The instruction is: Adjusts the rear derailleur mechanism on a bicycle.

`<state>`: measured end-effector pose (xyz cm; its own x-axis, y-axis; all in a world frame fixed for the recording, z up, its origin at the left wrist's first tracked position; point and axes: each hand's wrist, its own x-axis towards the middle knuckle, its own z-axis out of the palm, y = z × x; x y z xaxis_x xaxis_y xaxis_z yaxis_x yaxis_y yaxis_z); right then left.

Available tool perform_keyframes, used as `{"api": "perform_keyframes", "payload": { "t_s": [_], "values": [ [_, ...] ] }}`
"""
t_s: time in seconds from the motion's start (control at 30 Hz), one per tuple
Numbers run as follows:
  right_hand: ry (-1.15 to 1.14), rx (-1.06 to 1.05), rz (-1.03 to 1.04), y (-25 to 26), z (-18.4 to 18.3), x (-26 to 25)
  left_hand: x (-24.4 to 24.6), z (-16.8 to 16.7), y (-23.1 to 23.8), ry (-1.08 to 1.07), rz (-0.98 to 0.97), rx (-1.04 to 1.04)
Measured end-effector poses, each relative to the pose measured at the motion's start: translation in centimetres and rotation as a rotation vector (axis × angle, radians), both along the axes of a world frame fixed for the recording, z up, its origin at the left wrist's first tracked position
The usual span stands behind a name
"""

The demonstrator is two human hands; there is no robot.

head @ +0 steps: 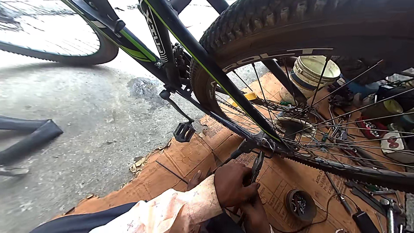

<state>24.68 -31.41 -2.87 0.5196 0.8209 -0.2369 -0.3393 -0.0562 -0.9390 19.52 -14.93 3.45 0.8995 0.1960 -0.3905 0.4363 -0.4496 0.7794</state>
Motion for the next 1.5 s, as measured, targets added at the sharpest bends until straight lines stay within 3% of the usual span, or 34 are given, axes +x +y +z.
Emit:
{"api": "perform_keyframes", "payload": {
  "t_s": [0.17, 0.27, 0.5, 0.63, 0.8, 0.9, 1.17, 1.37, 1.5],
  "values": [
    [0.433, 0.440, 0.177, -0.5, -1.2, 1.7, 0.4, 0.1, 0.6, 0.028, 0.059, -0.083],
    [0.497, 0.519, 0.233, -0.4, -1.8, 2.0, 0.7, 0.1, 0.7, 0.033, 0.076, -0.109],
    [0.436, 0.440, 0.296, -0.6, -2.7, 2.6, 0.4, 0.5, 0.2, 0.000, 0.077, -0.093],
    [0.409, 0.327, 0.179, -0.6, -2.3, 2.6, 0.6, 0.8, -0.2, 0.016, 0.030, 0.014],
    [0.264, -0.068, -0.009, 0.0, 0.8, 2.1, 0.4, 0.5, 0.2, 0.001, -0.015, -0.045],
    [0.155, -0.191, -0.025, 0.5, 2.2, 1.8, -0.2, 0.2, 0.7, -0.055, 0.016, -0.145],
    [0.124, -0.064, 0.046, -0.2, 1.5, 2.5, -0.6, 0.4, -0.1, -0.069, 0.050, -0.268],
    [0.215, -0.001, 0.129, -1.0, 1.9, 3.6, 0.2, 3.2, -0.8, 0.157, 0.021, 0.005],
    [0.284, -0.137, 0.033, 0.0, 2.7, 3.4, 0.1, 0.7, -0.8, 0.143, -0.021, 0.143]
  ]
}}
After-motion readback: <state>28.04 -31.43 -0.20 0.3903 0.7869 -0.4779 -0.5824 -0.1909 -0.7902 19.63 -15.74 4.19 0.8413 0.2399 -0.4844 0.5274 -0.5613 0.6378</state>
